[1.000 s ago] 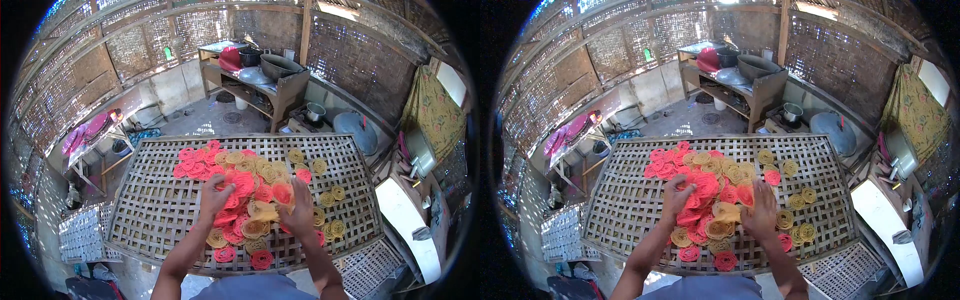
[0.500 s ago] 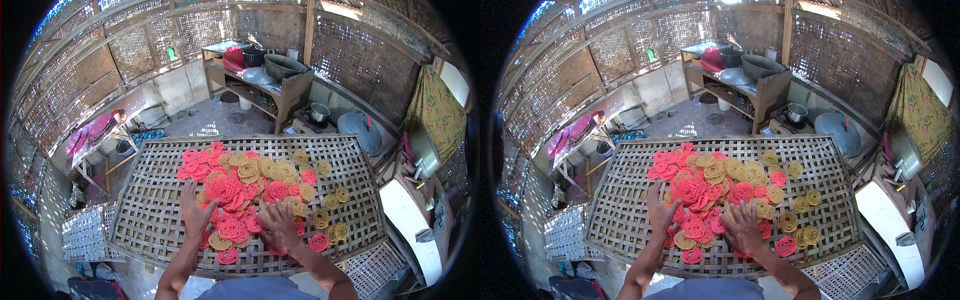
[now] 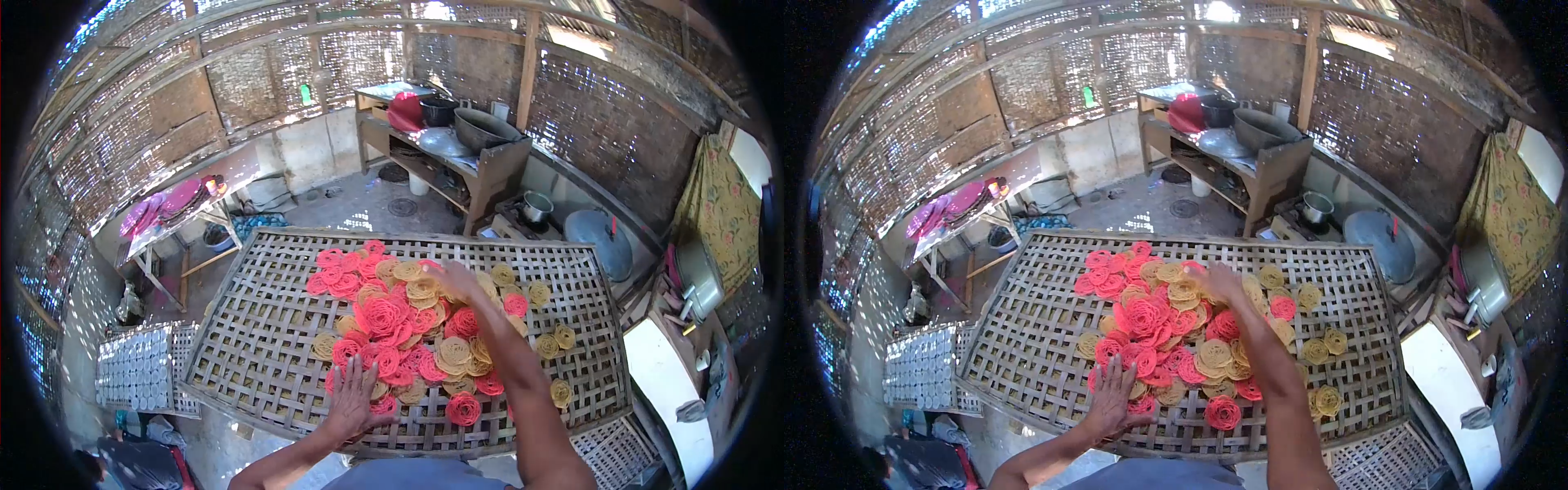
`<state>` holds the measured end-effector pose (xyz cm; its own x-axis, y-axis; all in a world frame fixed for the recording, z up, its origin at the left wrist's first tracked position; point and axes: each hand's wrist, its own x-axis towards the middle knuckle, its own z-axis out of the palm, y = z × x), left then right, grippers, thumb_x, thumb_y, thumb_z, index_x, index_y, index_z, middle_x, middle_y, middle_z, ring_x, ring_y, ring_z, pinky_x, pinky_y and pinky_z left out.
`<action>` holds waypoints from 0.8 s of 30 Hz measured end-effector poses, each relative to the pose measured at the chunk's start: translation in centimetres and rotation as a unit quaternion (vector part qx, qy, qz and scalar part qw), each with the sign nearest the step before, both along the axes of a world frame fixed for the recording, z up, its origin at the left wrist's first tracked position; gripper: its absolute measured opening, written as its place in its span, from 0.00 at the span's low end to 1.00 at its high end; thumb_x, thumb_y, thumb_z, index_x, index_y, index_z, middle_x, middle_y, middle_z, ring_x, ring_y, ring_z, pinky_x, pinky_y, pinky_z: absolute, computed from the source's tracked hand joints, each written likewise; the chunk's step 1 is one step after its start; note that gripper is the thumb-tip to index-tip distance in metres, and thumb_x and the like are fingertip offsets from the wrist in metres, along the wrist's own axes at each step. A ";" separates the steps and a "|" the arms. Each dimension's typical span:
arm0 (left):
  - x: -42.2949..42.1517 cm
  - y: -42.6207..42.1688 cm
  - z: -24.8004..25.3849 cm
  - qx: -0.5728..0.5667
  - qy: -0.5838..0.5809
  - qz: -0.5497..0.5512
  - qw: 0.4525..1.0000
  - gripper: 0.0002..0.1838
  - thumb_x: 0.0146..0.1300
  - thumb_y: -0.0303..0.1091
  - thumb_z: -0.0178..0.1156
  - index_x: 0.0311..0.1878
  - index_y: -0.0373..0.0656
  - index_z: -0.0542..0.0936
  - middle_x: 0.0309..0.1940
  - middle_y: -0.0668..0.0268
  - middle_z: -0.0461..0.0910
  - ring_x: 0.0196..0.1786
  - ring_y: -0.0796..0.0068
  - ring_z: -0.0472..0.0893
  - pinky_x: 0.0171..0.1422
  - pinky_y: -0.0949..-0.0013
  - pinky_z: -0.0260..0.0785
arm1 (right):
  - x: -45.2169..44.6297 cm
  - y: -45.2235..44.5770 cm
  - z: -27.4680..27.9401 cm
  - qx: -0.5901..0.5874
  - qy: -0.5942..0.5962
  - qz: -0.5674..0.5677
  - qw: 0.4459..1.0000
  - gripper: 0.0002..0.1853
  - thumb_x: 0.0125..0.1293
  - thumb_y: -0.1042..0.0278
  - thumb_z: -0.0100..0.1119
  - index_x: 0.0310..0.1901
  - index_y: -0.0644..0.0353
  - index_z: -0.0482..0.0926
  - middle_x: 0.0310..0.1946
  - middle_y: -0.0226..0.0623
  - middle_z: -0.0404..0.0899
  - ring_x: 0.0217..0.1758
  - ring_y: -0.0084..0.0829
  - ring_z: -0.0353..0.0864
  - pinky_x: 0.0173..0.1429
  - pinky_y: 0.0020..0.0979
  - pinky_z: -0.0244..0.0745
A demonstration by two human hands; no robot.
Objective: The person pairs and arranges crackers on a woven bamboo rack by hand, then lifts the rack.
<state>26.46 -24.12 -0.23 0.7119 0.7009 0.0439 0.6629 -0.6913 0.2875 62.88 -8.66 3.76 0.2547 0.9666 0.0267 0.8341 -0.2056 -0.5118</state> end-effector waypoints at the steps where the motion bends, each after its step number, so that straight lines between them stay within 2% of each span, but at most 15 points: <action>1: 0.3 0.7 0.0 0.004 -0.012 0.010 1.000 0.72 0.51 0.79 0.63 0.83 0.39 0.39 0.80 0.30 0.35 0.83 0.31 0.36 0.82 0.31 0.27 | -1.1 0.4 -0.4 -0.024 -0.018 0.010 0.999 0.56 0.57 0.18 0.56 0.72 0.65 0.69 0.68 0.60 0.70 0.75 0.54 0.65 0.77 0.51 0.58; 2: 0.6 1.3 -0.2 0.005 -0.024 0.021 0.999 0.72 0.52 0.79 0.62 0.83 0.38 0.38 0.80 0.30 0.35 0.83 0.30 0.37 0.82 0.31 0.27 | -2.1 0.3 -1.0 -0.051 -0.035 0.021 0.998 0.58 0.56 0.17 0.55 0.71 0.66 0.69 0.68 0.60 0.70 0.74 0.53 0.66 0.77 0.51 0.59; 3: 1.1 1.9 -0.5 0.035 -0.011 0.033 0.999 0.73 0.52 0.78 0.63 0.82 0.33 0.38 0.79 0.29 0.37 0.83 0.29 0.39 0.82 0.32 0.29 | -2.3 0.4 -2.2 -0.011 -0.006 0.048 0.999 0.59 0.54 0.15 0.55 0.71 0.65 0.70 0.69 0.59 0.69 0.76 0.54 0.63 0.77 0.52 0.58; 6: 2.8 3.5 -0.5 0.037 -0.081 0.051 0.995 0.75 0.50 0.76 0.66 0.81 0.29 0.38 0.79 0.28 0.38 0.82 0.29 0.40 0.83 0.34 0.32 | -3.4 -0.9 -2.3 0.011 -0.030 0.031 0.999 0.59 0.52 0.15 0.58 0.74 0.59 0.68 0.72 0.58 0.64 0.77 0.55 0.61 0.78 0.55 0.55; 7: 3.6 4.3 -0.8 0.053 -0.088 0.056 0.993 0.72 0.53 0.69 0.69 0.81 0.29 0.38 0.80 0.32 0.41 0.83 0.33 0.43 0.84 0.38 0.37 | -3.5 -1.5 -0.6 0.010 -0.044 0.034 0.998 0.59 0.48 0.19 0.65 0.72 0.59 0.69 0.71 0.57 0.66 0.75 0.55 0.66 0.75 0.53 0.61; 10: 6.4 6.7 -1.2 0.052 -0.166 0.078 0.982 0.69 0.52 0.53 0.76 0.81 0.29 0.39 0.80 0.35 0.42 0.83 0.33 0.44 0.85 0.40 0.37 | -3.3 -2.3 1.6 -0.007 0.022 0.040 0.999 0.59 0.45 0.26 0.74 0.72 0.63 0.69 0.65 0.55 0.73 0.70 0.53 0.72 0.75 0.45 0.65; 11: 7.1 6.7 -1.0 0.036 -0.219 0.093 0.971 0.66 0.48 0.38 0.77 0.81 0.31 0.42 0.79 0.38 0.49 0.82 0.36 0.50 0.86 0.44 0.42 | -3.3 -2.4 1.5 0.000 0.019 0.031 0.999 0.60 0.42 0.29 0.78 0.70 0.65 0.69 0.65 0.54 0.75 0.68 0.52 0.75 0.73 0.44 0.69; 14: 9.1 9.0 -1.7 0.007 -0.313 0.117 0.942 0.62 0.48 0.33 0.76 0.81 0.36 0.45 0.76 0.42 0.57 0.79 0.41 0.58 0.84 0.50 0.52 | -1.6 -2.6 1.2 -0.054 0.123 0.016 0.991 0.60 0.42 0.31 0.80 0.69 0.68 0.69 0.64 0.53 0.77 0.67 0.48 0.78 0.71 0.43 0.71; 15: 9.6 8.8 0.0 -0.028 -0.330 0.135 0.934 0.59 0.48 0.28 0.75 0.81 0.40 0.49 0.73 0.44 0.63 0.75 0.45 0.65 0.80 0.52 0.60 | -1.3 -2.8 0.3 -0.043 0.192 0.017 0.980 0.58 0.43 0.35 0.82 0.69 0.68 0.70 0.63 0.51 0.79 0.65 0.45 0.79 0.70 0.41 0.72; 18: 10.3 8.9 1.7 -0.071 -0.374 0.101 0.919 0.57 0.49 0.28 0.74 0.81 0.42 0.51 0.73 0.45 0.64 0.75 0.46 0.66 0.78 0.52 0.63 | -1.1 -2.7 -2.5 -0.004 0.392 0.032 0.919 0.52 0.43 0.45 0.87 0.67 0.67 0.73 0.59 0.45 0.82 0.59 0.37 0.83 0.65 0.35 0.77; 19: 10.6 9.4 1.6 -0.093 -0.406 0.093 0.904 0.56 0.49 0.27 0.73 0.81 0.41 0.53 0.73 0.46 0.64 0.75 0.48 0.67 0.78 0.53 0.64 | -1.8 -3.9 -0.7 0.005 0.429 0.048 0.902 0.50 0.46 0.48 0.86 0.66 0.68 0.73 0.58 0.44 0.83 0.58 0.36 0.83 0.66 0.34 0.77; 22: 10.6 9.6 1.4 -0.161 -0.486 0.072 0.856 0.51 0.51 0.24 0.71 0.79 0.41 0.57 0.72 0.50 0.67 0.72 0.56 0.71 0.75 0.58 0.67 | -2.4 -4.8 0.9 0.051 0.426 0.066 0.901 0.49 0.48 0.49 0.85 0.67 0.68 0.72 0.57 0.43 0.83 0.58 0.34 0.83 0.65 0.35 0.77; 24: 10.2 9.4 3.2 -0.199 -0.523 0.049 0.827 0.47 0.53 0.21 0.70 0.78 0.41 0.61 0.69 0.54 0.72 0.68 0.62 0.77 0.72 0.62 0.70 | -2.9 -6.1 3.9 0.095 0.260 0.056 0.959 0.45 0.49 0.52 0.82 0.67 0.62 0.72 0.54 0.44 0.84 0.55 0.38 0.84 0.61 0.39 0.78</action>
<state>36.65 -14.75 2.94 0.3697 0.8601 0.3513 -0.0450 -0.3611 0.9314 59.95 -14.81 7.62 0.1765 0.9790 0.1024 0.4678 0.0081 -0.8838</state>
